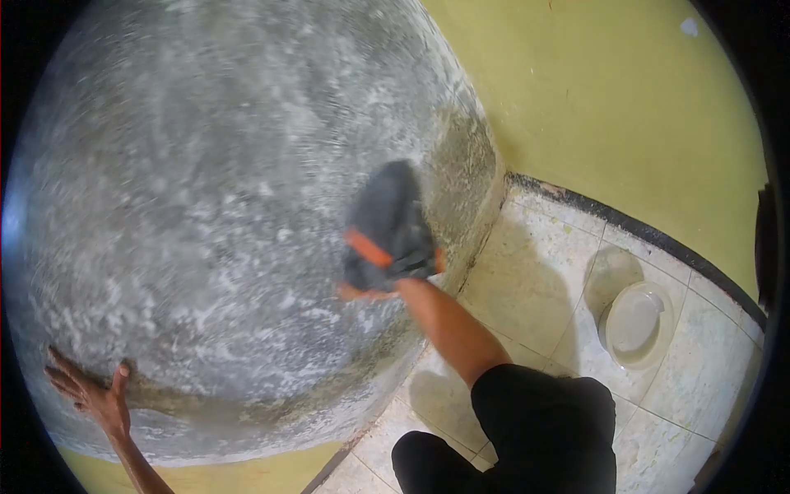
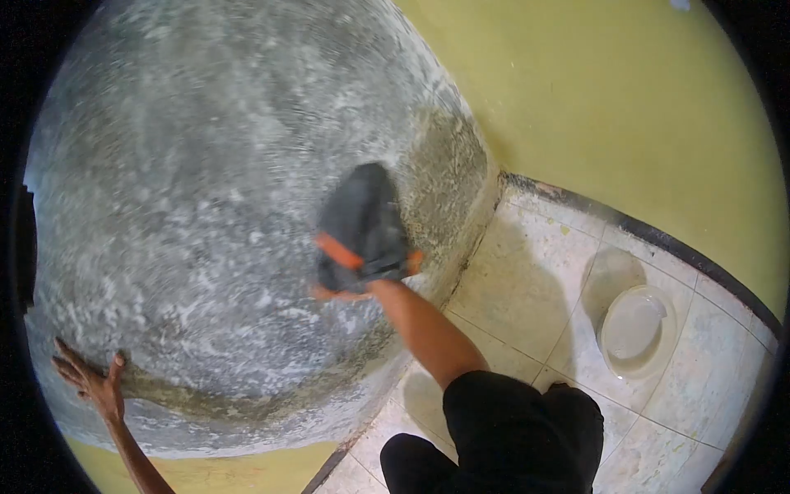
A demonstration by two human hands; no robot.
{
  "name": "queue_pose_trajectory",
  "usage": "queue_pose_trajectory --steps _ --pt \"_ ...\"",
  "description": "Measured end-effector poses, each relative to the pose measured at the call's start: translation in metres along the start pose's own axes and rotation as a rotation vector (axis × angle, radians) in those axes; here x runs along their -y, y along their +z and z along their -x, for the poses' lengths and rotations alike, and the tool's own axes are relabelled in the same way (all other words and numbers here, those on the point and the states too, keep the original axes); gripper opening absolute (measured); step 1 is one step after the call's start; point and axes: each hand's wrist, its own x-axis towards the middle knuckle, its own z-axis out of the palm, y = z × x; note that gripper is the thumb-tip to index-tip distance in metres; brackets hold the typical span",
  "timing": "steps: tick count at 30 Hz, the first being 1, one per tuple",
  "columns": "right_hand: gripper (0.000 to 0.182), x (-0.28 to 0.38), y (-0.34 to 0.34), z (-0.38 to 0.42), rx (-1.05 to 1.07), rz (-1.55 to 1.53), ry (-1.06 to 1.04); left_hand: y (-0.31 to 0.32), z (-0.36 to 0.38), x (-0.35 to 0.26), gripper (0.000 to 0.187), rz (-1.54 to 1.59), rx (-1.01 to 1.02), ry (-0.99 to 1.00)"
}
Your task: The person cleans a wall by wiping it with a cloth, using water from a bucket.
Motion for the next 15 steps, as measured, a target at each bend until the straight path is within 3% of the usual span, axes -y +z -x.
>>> queue_pose_trajectory --steps 2,4,7,10,12,13,14,15 --pt "0.054 0.007 -0.078 -0.019 -0.25 0.194 0.041 0.004 -0.003 -0.001 0.127 -0.034 -0.051 0.033" --pt "0.055 0.054 -0.119 -0.031 -0.381 0.269 0.059 0.003 -0.006 0.008 0.135 -0.095 0.027 0.026" --pt "0.056 0.123 -0.089 -0.038 -0.26 0.079 -0.029 -0.009 -0.013 0.007 0.144 -0.133 0.119 0.118" --pt "0.057 0.151 0.054 -0.036 0.348 -0.515 -0.198 -0.005 -0.017 0.013 0.146 -0.2 0.091 0.205" --pt "0.058 0.175 0.158 -0.031 1.019 -1.077 -0.22 0.003 -0.018 0.028 0.148 -0.216 0.075 0.236" --pt "0.059 0.186 0.183 -0.038 1.498 -1.323 -0.151 0.01 -0.02 0.042 0.148 -0.243 0.068 0.248" --pt "0.059 0.202 0.205 -0.046 1.788 -1.362 -0.079 0.015 -0.02 0.056 0.148 -0.274 0.064 0.249" --pt "0.057 0.218 0.212 -0.044 1.637 -1.352 -0.067 0.017 -0.019 0.058 0.151 -0.269 0.048 0.274"
